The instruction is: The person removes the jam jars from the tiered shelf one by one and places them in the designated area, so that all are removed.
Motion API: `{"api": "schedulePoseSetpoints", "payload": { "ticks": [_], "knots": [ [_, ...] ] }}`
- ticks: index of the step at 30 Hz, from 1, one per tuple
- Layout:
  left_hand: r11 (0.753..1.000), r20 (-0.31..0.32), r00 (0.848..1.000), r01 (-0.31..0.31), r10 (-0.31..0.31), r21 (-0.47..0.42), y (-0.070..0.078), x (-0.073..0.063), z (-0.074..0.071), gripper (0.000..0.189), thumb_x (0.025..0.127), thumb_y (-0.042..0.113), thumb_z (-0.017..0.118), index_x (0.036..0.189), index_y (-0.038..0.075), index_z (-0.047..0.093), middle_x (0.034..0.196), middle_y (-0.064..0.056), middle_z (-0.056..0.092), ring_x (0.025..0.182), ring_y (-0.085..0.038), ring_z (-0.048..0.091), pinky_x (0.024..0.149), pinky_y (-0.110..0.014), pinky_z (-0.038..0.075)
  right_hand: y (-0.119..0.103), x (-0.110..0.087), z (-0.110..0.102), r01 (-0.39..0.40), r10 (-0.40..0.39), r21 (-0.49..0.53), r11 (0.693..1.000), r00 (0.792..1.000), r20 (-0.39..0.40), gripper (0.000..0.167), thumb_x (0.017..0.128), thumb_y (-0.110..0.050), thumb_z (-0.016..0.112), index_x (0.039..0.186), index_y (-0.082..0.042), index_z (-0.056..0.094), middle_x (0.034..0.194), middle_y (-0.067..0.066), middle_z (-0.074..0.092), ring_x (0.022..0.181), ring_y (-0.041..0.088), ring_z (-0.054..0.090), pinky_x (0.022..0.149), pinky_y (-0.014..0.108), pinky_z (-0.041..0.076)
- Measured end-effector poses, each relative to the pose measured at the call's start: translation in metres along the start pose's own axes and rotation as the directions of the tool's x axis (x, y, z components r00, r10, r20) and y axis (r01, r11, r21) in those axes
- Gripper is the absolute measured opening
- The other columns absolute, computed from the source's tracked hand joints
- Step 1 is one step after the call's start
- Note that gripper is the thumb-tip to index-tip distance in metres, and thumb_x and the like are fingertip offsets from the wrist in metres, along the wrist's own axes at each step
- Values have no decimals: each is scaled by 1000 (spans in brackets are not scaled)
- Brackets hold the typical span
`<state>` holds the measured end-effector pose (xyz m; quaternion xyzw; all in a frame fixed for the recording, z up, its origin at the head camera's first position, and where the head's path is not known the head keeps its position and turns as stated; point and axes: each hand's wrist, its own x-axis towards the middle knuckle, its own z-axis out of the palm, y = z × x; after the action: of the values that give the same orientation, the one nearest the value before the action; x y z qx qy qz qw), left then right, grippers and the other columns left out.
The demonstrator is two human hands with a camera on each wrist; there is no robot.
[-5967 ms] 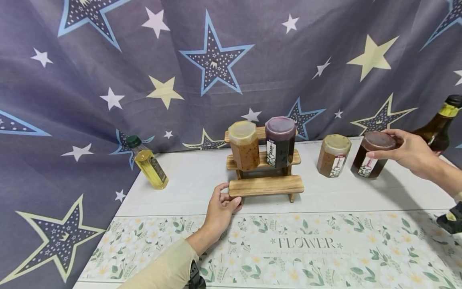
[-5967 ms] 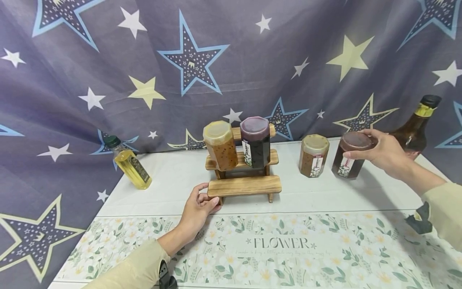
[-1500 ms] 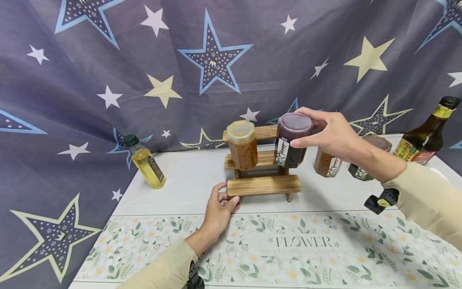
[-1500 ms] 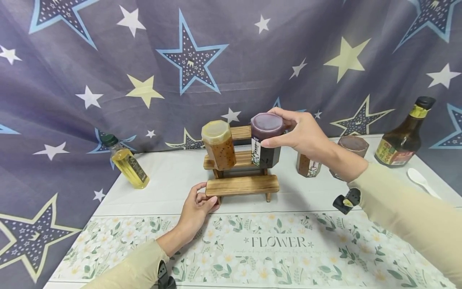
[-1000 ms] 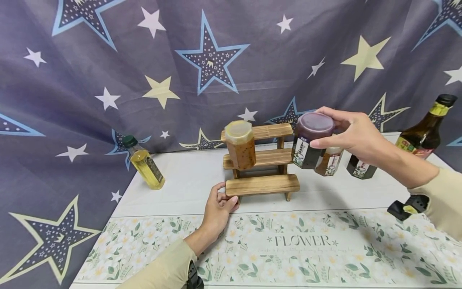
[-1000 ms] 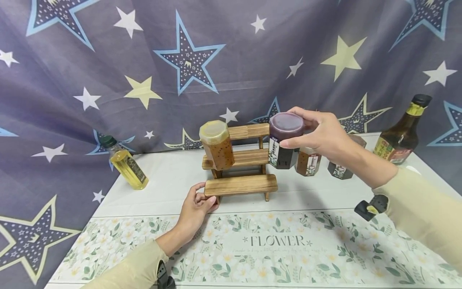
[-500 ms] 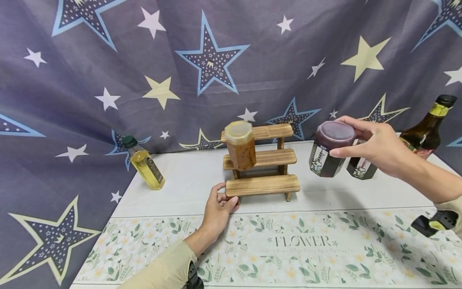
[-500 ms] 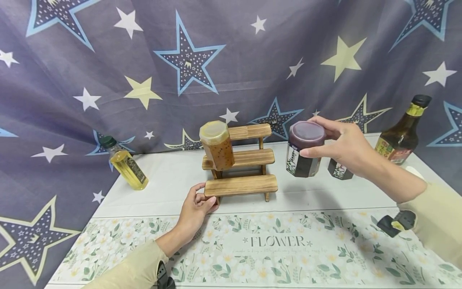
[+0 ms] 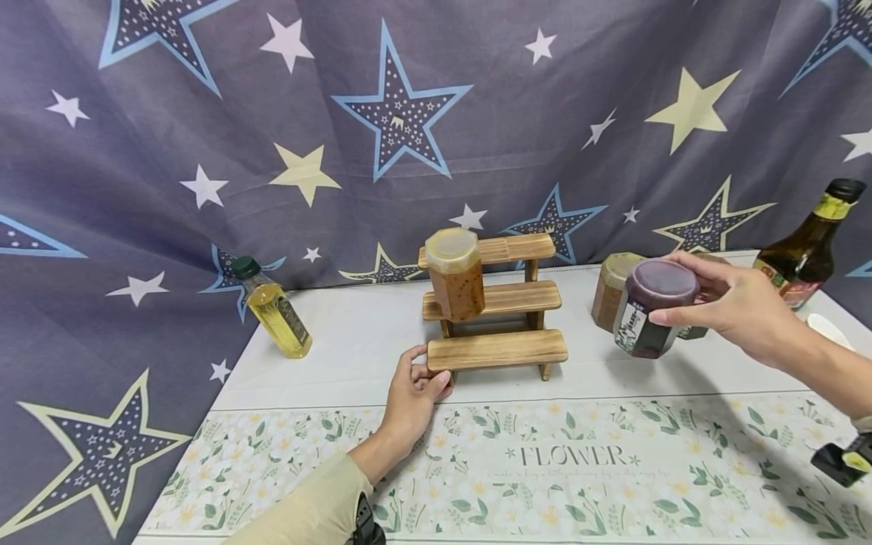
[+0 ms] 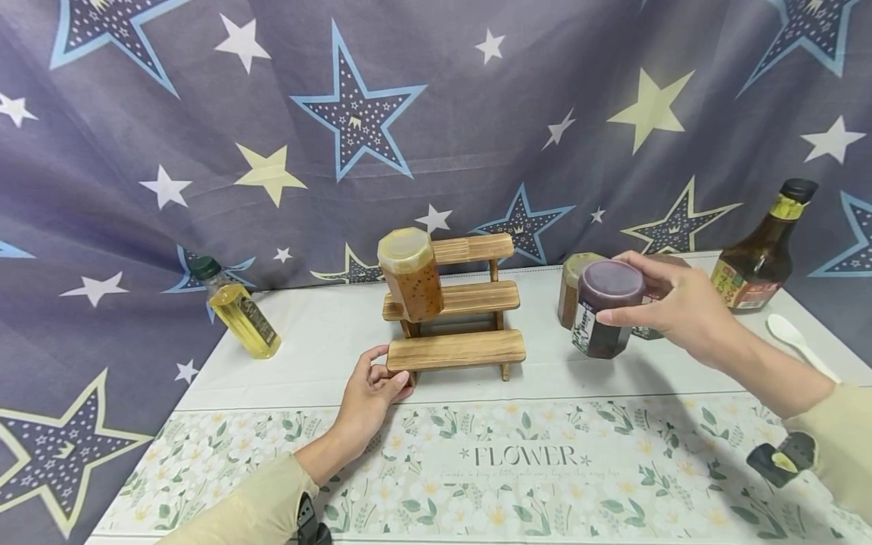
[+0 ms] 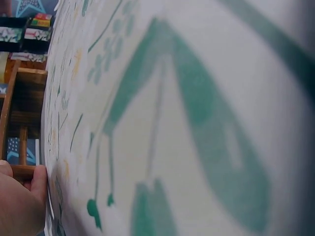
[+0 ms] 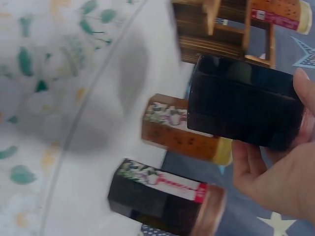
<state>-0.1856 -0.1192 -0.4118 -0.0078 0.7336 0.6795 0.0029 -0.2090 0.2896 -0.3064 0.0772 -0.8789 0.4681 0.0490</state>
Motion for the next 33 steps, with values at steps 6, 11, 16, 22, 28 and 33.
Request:
{"api": "schedulePoseSetpoints", "payload": {
  "ticks": [6,11,16,22,28,33],
  "knots": [
    [1000,-2,1000,-2,2,-2,0,0,0,58,94,1,60,144,10,33,101,-16,57,91,-22,64,85,-27,59,16,-8,5,-47,47,-71,996,999,-12,87,75,-28,84,148,-13,39,110,-18,62,94,-10,53,66,11,51],
    [1000,-2,1000,0,0,1,0,0,0,57,94,2,60,144,10,33,101,-15,57,91,-22,64,85,-26,59,29,-12,9,-94,96,-106,990,995,9,92,76,-35,83,151,-15,33,140,19,46,106,-6,43,67,5,44],
    [1000,-7,1000,6,-6,5,1,0,1,57,94,3,61,144,11,33,100,-15,57,91,-22,64,84,-26,60,39,-14,13,-95,97,-110,989,995,13,92,77,-38,82,151,-16,32,139,21,47,113,5,45,67,5,42],
    [1000,-9,1000,5,-5,8,1,0,1,57,94,3,60,144,11,33,101,-15,58,91,-22,64,85,-27,60,48,-17,17,-91,90,-72,993,996,-21,89,76,-34,83,149,-13,37,128,5,54,98,-15,41,68,4,46],
    [1000,-8,1000,4,-4,12,1,0,1,57,94,3,61,144,11,33,101,-15,58,93,-24,64,84,-27,60,54,-18,18,-89,87,-66,994,996,-31,88,77,-34,82,149,-13,37,130,9,53,97,-17,41,68,4,47],
    [1000,-11,1000,6,-6,11,1,0,1,57,94,3,61,144,11,33,101,-15,57,93,-25,64,84,-27,60,57,-18,18,-82,82,-36,996,996,-25,87,78,-32,82,150,-13,36,126,-6,53,99,-16,41,70,4,48]
  ]
}}
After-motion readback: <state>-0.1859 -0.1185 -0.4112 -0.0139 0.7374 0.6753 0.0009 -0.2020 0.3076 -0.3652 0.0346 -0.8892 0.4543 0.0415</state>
